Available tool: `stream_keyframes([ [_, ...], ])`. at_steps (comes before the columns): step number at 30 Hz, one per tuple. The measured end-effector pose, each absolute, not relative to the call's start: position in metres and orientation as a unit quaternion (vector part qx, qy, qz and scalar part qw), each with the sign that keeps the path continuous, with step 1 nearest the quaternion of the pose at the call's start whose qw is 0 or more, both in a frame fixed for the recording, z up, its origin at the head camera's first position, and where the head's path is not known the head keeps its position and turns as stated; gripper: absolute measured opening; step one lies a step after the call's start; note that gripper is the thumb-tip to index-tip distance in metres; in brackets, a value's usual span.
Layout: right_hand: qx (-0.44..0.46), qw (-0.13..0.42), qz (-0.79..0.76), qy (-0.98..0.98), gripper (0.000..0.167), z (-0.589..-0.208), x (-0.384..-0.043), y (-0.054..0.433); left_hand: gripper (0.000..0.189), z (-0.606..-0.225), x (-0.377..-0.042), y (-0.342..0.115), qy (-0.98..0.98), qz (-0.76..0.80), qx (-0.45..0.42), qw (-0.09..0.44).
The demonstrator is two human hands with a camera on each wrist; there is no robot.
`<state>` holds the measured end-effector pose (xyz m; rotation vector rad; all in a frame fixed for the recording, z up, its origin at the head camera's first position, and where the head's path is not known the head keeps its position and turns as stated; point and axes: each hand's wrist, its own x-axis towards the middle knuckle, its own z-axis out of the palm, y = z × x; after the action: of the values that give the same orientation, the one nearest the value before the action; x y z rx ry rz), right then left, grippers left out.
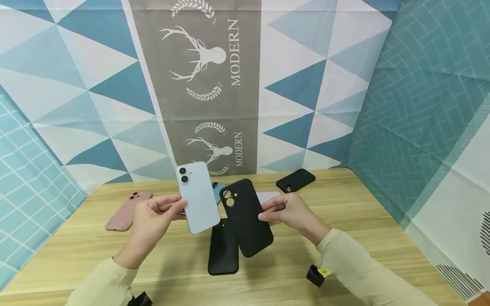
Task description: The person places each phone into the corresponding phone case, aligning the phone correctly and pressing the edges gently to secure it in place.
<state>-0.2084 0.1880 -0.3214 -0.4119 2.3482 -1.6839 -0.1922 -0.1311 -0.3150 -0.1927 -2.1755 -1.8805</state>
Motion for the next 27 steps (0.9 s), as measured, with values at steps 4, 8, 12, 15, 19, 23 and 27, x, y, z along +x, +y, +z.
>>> stream_keyframes([
  [4,-0.148,0.119,-0.59,0.785,0.044,-0.319,-0.205,0.182,0.02,-0.311,-0.185,-0.125,-0.74,-0.655,-0.085,0.128],
  [8,-0.153,0.139,-0.606,0.768,0.046,-0.318,-0.203,0.176,0.02,-0.309,-0.178,-0.12,-0.731,-0.662,-0.105,0.131],
  [12,-0.152,0.146,-0.62,0.756,0.045,-0.316,-0.202,0.169,0.02,-0.307,-0.173,-0.113,-0.725,-0.666,-0.12,0.131],
  [15,-0.147,0.143,-0.631,0.749,0.043,-0.314,-0.201,0.164,0.02,-0.304,-0.169,-0.107,-0.718,-0.674,-0.122,0.125],
  [19,-0.141,0.145,-0.65,0.732,0.035,-0.314,-0.199,0.159,0.022,-0.303,-0.165,-0.104,-0.705,-0.684,-0.137,0.126],
  [23,-0.144,0.145,-0.665,0.718,0.031,-0.314,-0.199,0.157,0.023,-0.303,-0.16,-0.104,-0.696,-0.687,-0.159,0.134],
  [27,-0.151,0.145,-0.675,0.707,0.026,-0.313,-0.199,0.156,0.022,-0.302,-0.158,-0.101,-0.694,-0.689,-0.161,0.131],
])
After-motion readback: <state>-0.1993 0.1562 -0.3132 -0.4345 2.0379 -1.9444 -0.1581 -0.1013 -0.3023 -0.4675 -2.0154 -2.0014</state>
